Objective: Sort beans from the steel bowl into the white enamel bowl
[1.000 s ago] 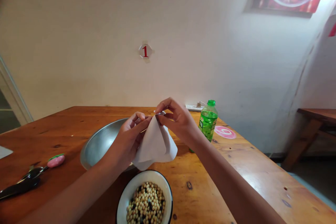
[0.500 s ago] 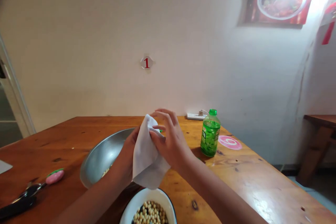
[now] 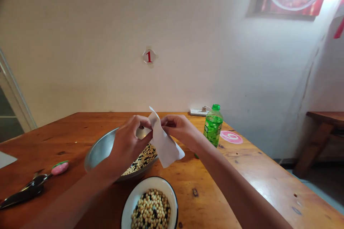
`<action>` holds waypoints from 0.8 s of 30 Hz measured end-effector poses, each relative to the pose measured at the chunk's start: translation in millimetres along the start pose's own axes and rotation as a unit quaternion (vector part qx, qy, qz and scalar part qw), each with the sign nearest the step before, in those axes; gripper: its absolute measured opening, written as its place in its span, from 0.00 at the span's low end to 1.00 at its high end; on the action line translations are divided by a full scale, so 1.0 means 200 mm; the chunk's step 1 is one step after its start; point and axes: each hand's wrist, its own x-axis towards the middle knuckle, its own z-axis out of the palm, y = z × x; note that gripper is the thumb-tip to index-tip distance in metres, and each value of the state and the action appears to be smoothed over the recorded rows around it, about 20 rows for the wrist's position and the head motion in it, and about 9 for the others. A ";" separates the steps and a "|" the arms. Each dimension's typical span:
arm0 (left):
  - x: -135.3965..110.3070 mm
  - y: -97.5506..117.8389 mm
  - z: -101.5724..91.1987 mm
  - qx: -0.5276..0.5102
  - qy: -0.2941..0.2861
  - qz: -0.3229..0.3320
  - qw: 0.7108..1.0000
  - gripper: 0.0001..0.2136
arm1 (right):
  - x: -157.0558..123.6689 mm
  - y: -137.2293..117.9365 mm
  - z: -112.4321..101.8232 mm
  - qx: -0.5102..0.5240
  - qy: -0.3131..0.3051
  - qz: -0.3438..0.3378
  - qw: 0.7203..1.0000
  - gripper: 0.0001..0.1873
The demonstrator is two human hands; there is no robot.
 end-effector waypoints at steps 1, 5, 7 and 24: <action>0.01 0.00 -0.02 0.046 -0.022 0.043 0.998 0.03 | 0.00 0.00 -0.01 0.008 0.004 0.000 1.000 0.08; 0.07 -0.03 -0.08 0.186 -0.131 0.116 0.967 0.02 | 0.00 -0.03 -0.07 -0.001 0.012 -0.030 0.999 0.09; 0.09 -0.06 -0.11 0.240 -0.168 0.083 0.953 0.02 | -0.02 -0.05 -0.10 -0.036 -0.003 -0.048 0.998 0.08; 0.03 -0.15 -0.04 0.424 -0.530 -0.129 0.723 0.13 | -0.08 -0.03 0.14 -0.350 -0.373 -0.027 0.859 0.05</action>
